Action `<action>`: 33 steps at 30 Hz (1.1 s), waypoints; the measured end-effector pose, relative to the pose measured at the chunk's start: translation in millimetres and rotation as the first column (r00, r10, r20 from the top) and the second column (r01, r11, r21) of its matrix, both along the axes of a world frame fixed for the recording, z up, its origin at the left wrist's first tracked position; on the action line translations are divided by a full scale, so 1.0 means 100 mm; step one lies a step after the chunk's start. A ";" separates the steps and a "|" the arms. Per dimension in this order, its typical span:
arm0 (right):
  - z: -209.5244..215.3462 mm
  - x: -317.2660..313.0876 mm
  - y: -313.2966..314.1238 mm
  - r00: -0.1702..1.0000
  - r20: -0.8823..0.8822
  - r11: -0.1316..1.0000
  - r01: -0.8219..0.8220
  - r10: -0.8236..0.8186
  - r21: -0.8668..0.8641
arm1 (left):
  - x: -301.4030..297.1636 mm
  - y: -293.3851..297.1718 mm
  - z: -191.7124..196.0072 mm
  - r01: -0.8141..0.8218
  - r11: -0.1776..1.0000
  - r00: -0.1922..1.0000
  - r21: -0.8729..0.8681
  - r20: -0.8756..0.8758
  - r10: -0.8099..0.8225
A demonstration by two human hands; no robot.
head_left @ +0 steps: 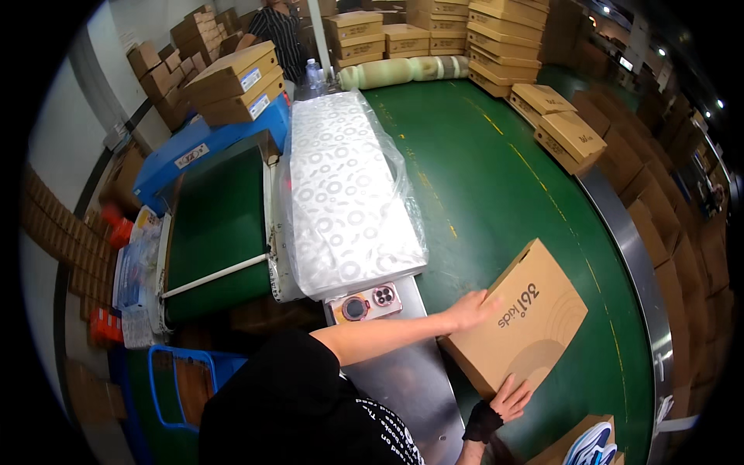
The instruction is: The person packs shoes into boxes by placing a pair of blue and white sneakers onto tissue paper in a box, folding the paper over them, and closing the box before placing it on a stack.
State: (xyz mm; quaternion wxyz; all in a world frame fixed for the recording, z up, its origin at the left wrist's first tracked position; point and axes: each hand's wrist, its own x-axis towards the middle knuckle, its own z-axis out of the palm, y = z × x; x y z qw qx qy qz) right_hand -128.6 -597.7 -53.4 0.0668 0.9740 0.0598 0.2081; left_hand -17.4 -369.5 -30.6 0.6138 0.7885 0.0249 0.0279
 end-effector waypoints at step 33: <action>0.45 -1.20 0.21 0.978 -0.195 0.711 0.082 0.079 0.699 | -2.53 2.94 0.73 -0.303 0.253 0.792 -0.919 -0.095 0.604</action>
